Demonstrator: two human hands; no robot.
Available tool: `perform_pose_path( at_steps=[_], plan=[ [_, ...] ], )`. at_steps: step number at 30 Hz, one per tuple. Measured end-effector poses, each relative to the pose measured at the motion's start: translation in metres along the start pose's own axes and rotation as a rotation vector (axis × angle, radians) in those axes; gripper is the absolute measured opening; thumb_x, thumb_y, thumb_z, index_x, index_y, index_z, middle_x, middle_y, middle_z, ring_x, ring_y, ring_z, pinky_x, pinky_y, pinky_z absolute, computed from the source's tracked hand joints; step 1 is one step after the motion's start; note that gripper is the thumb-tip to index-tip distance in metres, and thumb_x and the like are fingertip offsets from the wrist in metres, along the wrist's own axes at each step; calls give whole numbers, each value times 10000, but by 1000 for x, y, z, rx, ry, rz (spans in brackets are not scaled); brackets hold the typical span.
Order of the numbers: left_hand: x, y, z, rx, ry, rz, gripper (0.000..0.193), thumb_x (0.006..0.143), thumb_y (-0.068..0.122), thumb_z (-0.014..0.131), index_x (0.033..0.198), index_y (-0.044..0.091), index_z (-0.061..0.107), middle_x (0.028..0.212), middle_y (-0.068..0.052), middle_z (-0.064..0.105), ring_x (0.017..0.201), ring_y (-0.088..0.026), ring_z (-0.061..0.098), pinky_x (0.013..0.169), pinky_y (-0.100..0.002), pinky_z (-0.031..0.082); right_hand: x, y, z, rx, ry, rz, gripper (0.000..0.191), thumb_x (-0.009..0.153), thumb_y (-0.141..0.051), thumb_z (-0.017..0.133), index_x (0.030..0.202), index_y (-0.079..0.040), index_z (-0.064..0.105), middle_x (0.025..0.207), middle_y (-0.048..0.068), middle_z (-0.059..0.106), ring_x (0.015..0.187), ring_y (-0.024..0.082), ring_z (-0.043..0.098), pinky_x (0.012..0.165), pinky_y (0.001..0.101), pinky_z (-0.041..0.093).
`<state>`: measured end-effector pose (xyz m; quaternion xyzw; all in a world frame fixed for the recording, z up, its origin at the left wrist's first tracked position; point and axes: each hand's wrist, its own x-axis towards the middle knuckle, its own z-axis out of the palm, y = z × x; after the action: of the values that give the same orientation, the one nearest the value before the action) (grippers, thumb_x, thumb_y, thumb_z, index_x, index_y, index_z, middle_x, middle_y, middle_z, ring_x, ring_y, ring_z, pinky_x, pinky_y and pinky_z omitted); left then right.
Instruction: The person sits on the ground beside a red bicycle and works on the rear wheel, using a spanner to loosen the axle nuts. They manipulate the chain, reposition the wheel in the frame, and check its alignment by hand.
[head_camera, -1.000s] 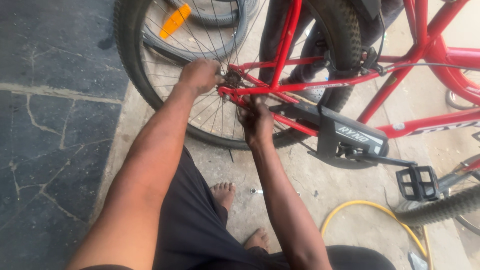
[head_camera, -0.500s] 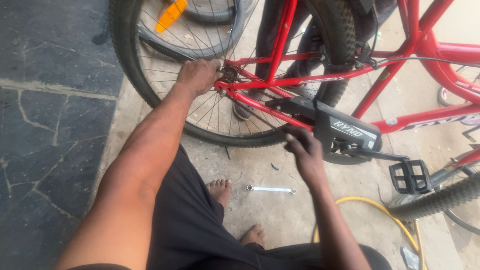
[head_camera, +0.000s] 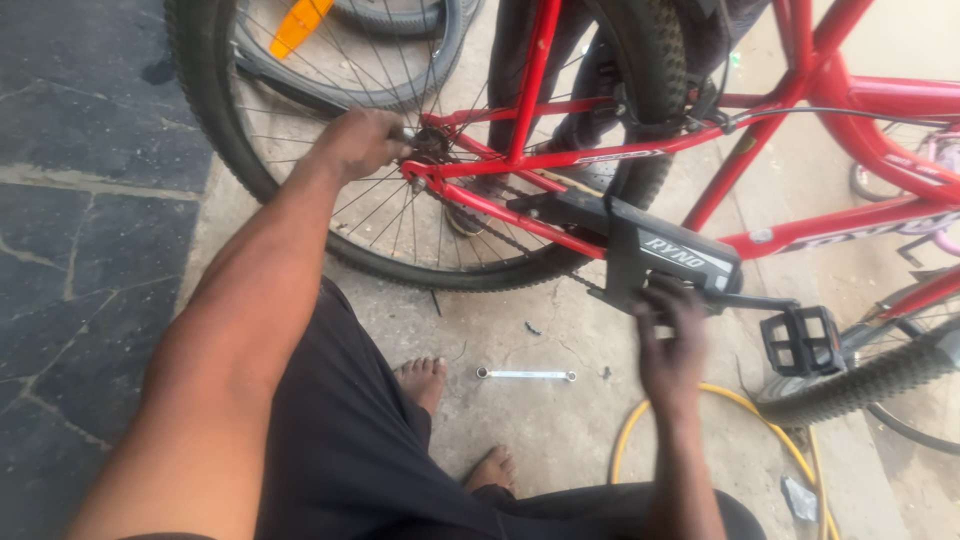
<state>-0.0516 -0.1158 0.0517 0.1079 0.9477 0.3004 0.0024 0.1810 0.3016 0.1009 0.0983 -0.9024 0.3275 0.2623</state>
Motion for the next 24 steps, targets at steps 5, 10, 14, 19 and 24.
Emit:
perform_pose_path(
  at_steps=[5,10,14,19,24],
  plan=[
    [1,8,2,-38,144,116,252,922,296,734,1059,84,729,1024,-142,741,982,-328,698,881,-465,528,11,12,-3,173,82,75,178,1025,-29,623,1179,0,707,1328,118,655,1186,213,648,960,326,553],
    [-5,19,-9,72,61,35,252,914,302,732,1076,109,730,1034,-122,737,1023,-330,679,892,-485,507,10,9,-2,34,18,103,206,969,-36,660,1162,5,720,1297,126,662,1103,207,669,887,324,561],
    [-14,19,-16,99,-128,-161,279,951,321,700,1185,172,721,1081,-130,750,1081,-323,687,948,-475,514,6,13,-8,50,44,98,190,998,-63,663,1171,-10,722,1308,127,655,1126,214,665,882,309,565],
    [-12,8,-10,194,-95,-91,318,915,324,741,1195,173,731,1162,-136,725,1141,-348,656,971,-483,505,6,55,-30,-129,307,4,128,1060,-91,666,1139,-4,716,1298,135,664,1179,233,662,918,338,570],
    [-5,-6,5,195,-40,-54,327,918,306,733,1223,189,728,1185,-160,704,1125,-391,640,956,-490,508,-1,140,-91,-421,720,-115,469,1112,-260,578,1374,129,548,1367,255,595,1368,367,579,1191,481,442]
  ],
)
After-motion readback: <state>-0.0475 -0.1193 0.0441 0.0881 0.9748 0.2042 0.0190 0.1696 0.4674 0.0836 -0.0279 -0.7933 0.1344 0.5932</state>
